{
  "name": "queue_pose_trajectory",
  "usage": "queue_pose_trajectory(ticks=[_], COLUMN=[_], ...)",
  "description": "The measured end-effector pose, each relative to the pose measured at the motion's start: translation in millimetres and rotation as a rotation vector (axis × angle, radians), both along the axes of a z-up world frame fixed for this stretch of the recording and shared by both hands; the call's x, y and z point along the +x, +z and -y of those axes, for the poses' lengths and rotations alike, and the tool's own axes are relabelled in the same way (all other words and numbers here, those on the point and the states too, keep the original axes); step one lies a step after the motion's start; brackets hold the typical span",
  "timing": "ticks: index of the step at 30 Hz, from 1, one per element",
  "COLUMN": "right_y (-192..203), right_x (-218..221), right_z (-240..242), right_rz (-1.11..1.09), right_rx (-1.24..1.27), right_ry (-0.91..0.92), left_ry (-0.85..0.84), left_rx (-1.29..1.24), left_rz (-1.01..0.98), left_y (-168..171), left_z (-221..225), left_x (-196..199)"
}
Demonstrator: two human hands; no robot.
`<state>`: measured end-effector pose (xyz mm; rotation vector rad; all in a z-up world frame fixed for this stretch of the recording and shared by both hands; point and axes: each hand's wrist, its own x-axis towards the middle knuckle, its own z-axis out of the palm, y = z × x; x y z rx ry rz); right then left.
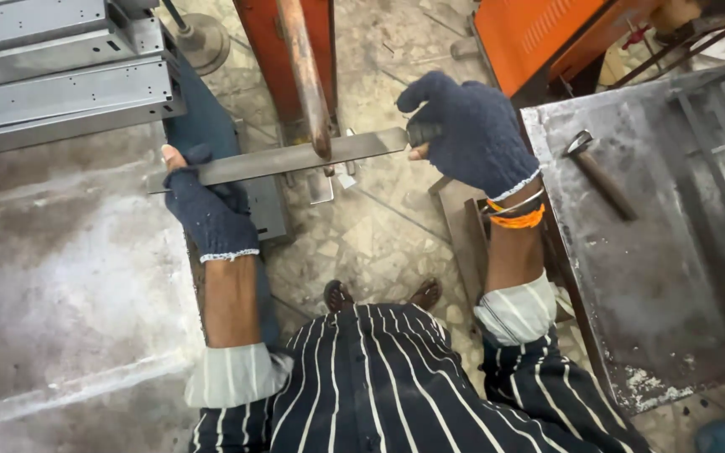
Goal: Spot welding metal components together using a welding machine.
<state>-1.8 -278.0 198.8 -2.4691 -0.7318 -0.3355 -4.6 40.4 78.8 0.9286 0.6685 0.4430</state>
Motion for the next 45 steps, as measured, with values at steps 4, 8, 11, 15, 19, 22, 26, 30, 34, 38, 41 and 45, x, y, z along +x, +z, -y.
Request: queue_pose_trajectory(ticks=[4,8,11,15,19,22,26,30,34,38,41,45], right_y=[-7,-10,-13,-28,-35,-45,-69,-69,-37,-34,-40,-110], right_x=[-4,-7,-5,2,-13,-15,-14,-38,-64,-94,-90,-69], right_z=[4,28,44,19,-27,-15,20,45,72,42,-20,-50], right_rz=[0.055,0.138,0.062,-0.133,-0.049,-0.095,-0.242,-0.539,-0.590,-0.503,-0.401,-0.120], right_rx=[-0.065,-0.103,-0.057,-0.029,-0.058,0.004,-0.011,0.003,0.027,0.001,-0.106,0.022], right_ry=[-0.074,-0.071,-0.062,-0.074,-0.016,0.050,0.042,-0.041,-0.089,-0.171,-0.299,-0.307], left_ry=[-0.046,-0.060,-0.074,-0.001,0.036,0.073,-0.309,-0.448,-0.699,-0.640,-0.614,-0.579], left_rx=[-0.008,-0.070,-0.035,0.050,-0.012,0.009,-0.194,-0.252,-0.111,-0.186,-0.118,-0.019], left_rz=[0.092,0.122,0.063,0.190,0.383,0.223,0.147,-0.014,-0.014,-0.099,-0.019,-0.056], left_y=[-31,-28,4,-64,-51,-44,-49,-70,-70,-66,-78,-90], left_z=[-10,8,36,-22,-68,-59,-14,11,44,47,16,-13], left_x=[7,16,2,7,-14,-6,31,52,41,54,102,133])
